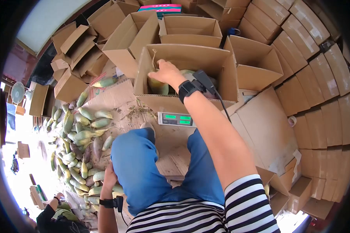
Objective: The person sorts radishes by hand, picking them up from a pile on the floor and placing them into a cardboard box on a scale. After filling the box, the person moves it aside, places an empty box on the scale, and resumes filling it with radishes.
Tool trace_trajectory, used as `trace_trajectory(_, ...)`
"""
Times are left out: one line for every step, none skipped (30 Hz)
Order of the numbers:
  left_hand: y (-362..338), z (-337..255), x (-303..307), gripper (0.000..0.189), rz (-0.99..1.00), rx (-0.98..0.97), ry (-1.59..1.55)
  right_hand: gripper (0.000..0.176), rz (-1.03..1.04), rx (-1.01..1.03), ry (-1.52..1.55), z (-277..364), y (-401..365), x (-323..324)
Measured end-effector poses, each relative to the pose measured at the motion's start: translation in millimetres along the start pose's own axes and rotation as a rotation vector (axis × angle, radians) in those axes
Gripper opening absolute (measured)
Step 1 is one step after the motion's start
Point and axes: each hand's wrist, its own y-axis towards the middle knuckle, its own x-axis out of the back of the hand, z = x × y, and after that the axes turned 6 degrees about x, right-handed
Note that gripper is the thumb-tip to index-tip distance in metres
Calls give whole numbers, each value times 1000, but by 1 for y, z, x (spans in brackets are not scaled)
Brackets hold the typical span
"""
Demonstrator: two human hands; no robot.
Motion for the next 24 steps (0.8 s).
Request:
trace_trajectory(0,2,3,26,-4,0,3,49,-1,3,5,0,8,-7)
trace_trajectory(0,5,5,24,14,-24,29,42,14,-13,30,-1,17,-13)
trace_trajectory(0,7,6,23,33,-45,53,38,32,-29,54,3,20,-15)
trace_trajectory(-1,9,7,23,33,-41,53,35,1,-58,-24,6,20,-16)
trace_trajectory(-1,10,7,22,34,8,52,35,4,-60,-25,7,18,-15)
trace_trajectory(0,12,7,20,36,55,49,36,-9,15,-117,8,16,-13)
trace_trajectory(1,14,6,18,39,103,44,36,-21,91,-211,9,14,-10)
trace_trajectory(4,26,5,18,44,105,37,36,-16,90,-218,9,15,-5)
trace_trajectory(9,44,3,19,65,108,-77,36,-31,97,-231,12,16,3)
trace_trajectory(12,53,-1,20,83,113,-191,36,-45,106,-242,14,17,9)
trace_trajectory(15,62,-5,20,82,119,-197,36,-37,109,-244,16,18,16)
trace_trajectory(17,64,-9,21,54,132,-229,35,-59,72,-154,17,21,23)
trace_trajectory(19,68,-10,22,24,145,-257,35,-82,34,-62,14,25,26)
trace_trajectory(21,72,-8,22,20,151,-256,43,-60,-27,-12,9,30,25)
trace_trajectory(23,79,-4,23,41,158,-215,43,-55,-28,-6,-11,39,12)
trace_trajectory(22,83,0,25,63,166,-173,43,-54,-82,-15,-38,48,-9)
trace_trajectory(18,75,2,25,63,172,-170,44,-55,-137,-25,-56,52,-26)
trace_trajectory(14,59,3,25,50,152,-192,44,-17,-224,-22,-62,47,-33)
trace_trajectory(11,51,2,25,38,130,-217,44,-15,-225,-24,-52,42,-28)
trace_trajectory(11,52,2,25,40,131,-221,45,-39,-251,-51,-43,39,-23)
trace_trajectory(10,55,2,25,26,83,-132,45,-63,-275,-78,-33,35,-17)
trace_trajectory(8,58,2,25,11,35,-42,44,-96,-268,-98,-28,32,-14)
trace_trajectory(6,60,0,25,12,38,-46,44,-93,-268,-101,-25,28,-11)
trace_trajectory(6,64,-2,24,8,83,-72,42,-55,-228,-182,-22,23,-7)
